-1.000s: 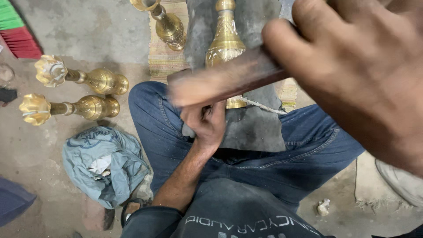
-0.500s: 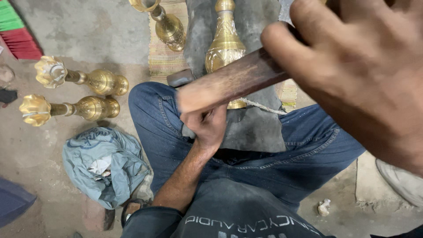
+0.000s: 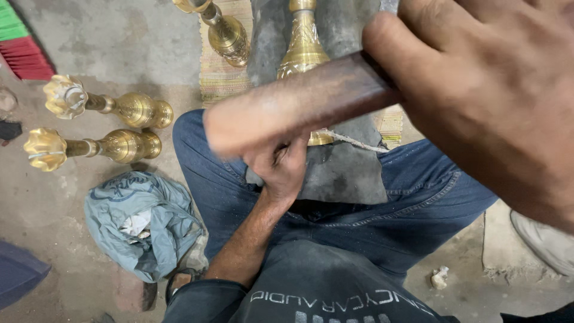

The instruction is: The person sits cross-legged on the floor with a brass vase held against a cloth pad on their lap and engraves a decorative floral pattern into it. They hold a chisel against the brass surface and strike it with a wooden mallet, repositioning the chisel repeatedly to work the pattern across the vase body.

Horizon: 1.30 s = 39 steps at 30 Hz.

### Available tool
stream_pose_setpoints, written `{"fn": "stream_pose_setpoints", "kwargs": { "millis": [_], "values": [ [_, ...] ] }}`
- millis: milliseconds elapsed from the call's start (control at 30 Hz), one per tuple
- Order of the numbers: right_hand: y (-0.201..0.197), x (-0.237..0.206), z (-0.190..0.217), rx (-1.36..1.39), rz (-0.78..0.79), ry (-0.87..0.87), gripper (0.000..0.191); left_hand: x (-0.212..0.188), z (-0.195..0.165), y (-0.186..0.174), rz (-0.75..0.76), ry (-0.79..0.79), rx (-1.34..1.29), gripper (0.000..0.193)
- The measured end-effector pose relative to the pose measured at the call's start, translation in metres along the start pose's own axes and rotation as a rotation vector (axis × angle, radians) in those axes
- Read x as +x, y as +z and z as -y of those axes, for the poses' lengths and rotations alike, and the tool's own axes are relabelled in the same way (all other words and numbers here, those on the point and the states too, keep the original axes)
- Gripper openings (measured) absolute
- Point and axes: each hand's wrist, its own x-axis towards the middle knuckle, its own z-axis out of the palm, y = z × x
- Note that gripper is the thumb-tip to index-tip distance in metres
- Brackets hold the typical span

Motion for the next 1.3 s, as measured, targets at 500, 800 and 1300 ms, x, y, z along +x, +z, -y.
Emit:
{"fn": "stream_pose_setpoints", "kwargs": {
  "millis": [500, 800, 1300],
  "values": [
    [-0.011, 0.011, 0.003, -0.045, 0.032, -0.020, 0.019, -0.001, -0.002, 0.001, -0.009, 0.018, -0.056, 0.023],
    [-0.010, 0.010, -0.001, -0.059, 0.006, -0.018, 0.019, 0.003, -0.010, -0.002, -0.003, 0.011, -0.044, 0.021],
    [0.042, -0.001, 0.019, 0.328, -0.272, 0.292, 0.019, 0.082, -0.029, -0.027, 0.443, 0.138, -0.105, 0.023]
  ]
}}
